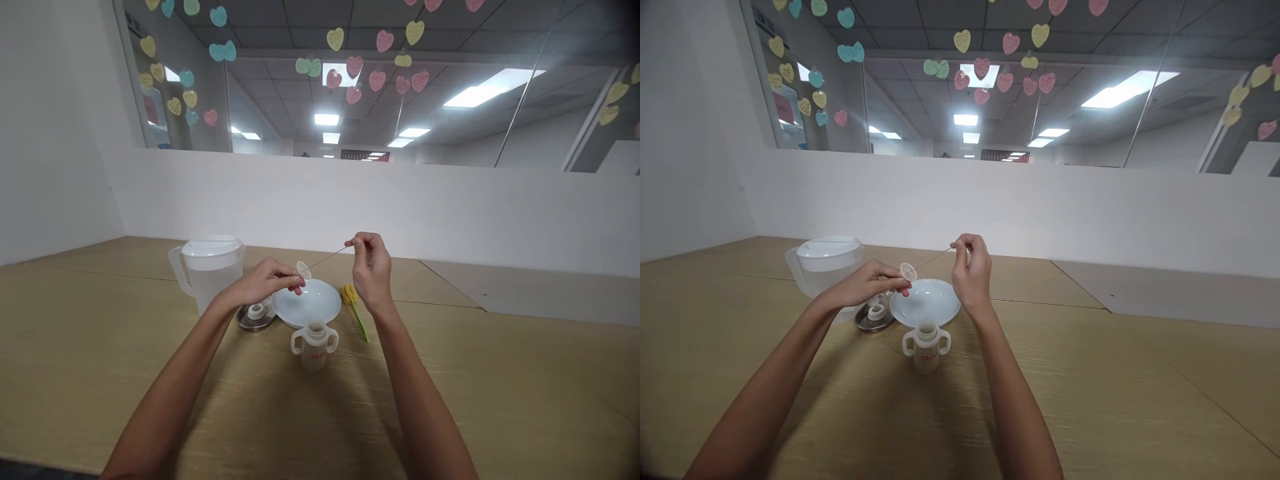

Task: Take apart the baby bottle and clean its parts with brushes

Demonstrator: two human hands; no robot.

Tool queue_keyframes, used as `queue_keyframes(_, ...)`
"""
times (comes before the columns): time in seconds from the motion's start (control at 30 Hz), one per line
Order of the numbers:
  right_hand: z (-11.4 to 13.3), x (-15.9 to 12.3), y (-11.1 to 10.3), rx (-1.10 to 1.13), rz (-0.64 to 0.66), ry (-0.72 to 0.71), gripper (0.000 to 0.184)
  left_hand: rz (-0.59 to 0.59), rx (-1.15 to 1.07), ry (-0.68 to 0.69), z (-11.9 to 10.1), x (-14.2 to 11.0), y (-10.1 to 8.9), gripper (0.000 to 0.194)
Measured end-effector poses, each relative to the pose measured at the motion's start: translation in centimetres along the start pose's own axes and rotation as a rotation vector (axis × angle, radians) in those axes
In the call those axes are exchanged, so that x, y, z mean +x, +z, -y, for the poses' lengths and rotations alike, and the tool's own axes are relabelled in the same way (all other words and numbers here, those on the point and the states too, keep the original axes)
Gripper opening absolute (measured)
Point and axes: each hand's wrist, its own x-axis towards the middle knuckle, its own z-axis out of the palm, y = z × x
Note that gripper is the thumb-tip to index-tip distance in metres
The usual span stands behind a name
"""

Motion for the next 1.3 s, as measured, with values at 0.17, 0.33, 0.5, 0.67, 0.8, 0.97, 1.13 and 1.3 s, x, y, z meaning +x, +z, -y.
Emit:
queue_keyframes(0.17, 0.5, 1.3, -1.3, 0.018, -0.084, 0.003, 0.019, 0.014, -0.015, 0.024, -0.1, 0.2, 0.3, 0.032)
queue_keyframes(0.33, -0.1, 3.2, -8.4, 0.193, -0.556, 0.027, 0.01, -0.066, 0.069, -0.016, 1.0, -0.1, -1.2, 0.03)
queue_keyframes(0.5, -2.0, 3.9, -16.1, 0.081, -0.743, 0.093, 0.02, -0.269, 0.018, 0.009, 2.5, -0.5, -3.0, 0.032)
queue_keyframes(0.67, -4.7, 3.9, -14.3, 0.046, -0.646, 0.219, 0.003, -0.256, 0.079, -0.013, 3.8, 0.4, -2.1, 0.033)
queue_keyframes(0.8, -8.3, 3.1, -10.5, -0.072, -0.302, 0.538, 0.01, -0.238, 0.147, -0.004, 5.2, 1.5, -0.7, 0.037)
queue_keyframes(0.97, -13.0, 0.4, -6.6, -0.108, -0.077, 0.699, 0.011, -0.206, 0.232, -0.022, 6.2, 2.4, 0.4, 0.037)
queue_keyframes(1.13, -15.2, -2.3, -3.4, -0.248, 0.042, 0.755, 0.015, -0.202, 0.281, -0.032, 6.5, 2.5, 0.9, 0.036)
queue_keyframes(1.3, -15.2, -4.3, -1.0, -0.437, 0.271, 0.762, 0.017, -0.174, 0.294, -0.047, 6.8, 2.9, 1.5, 0.033)
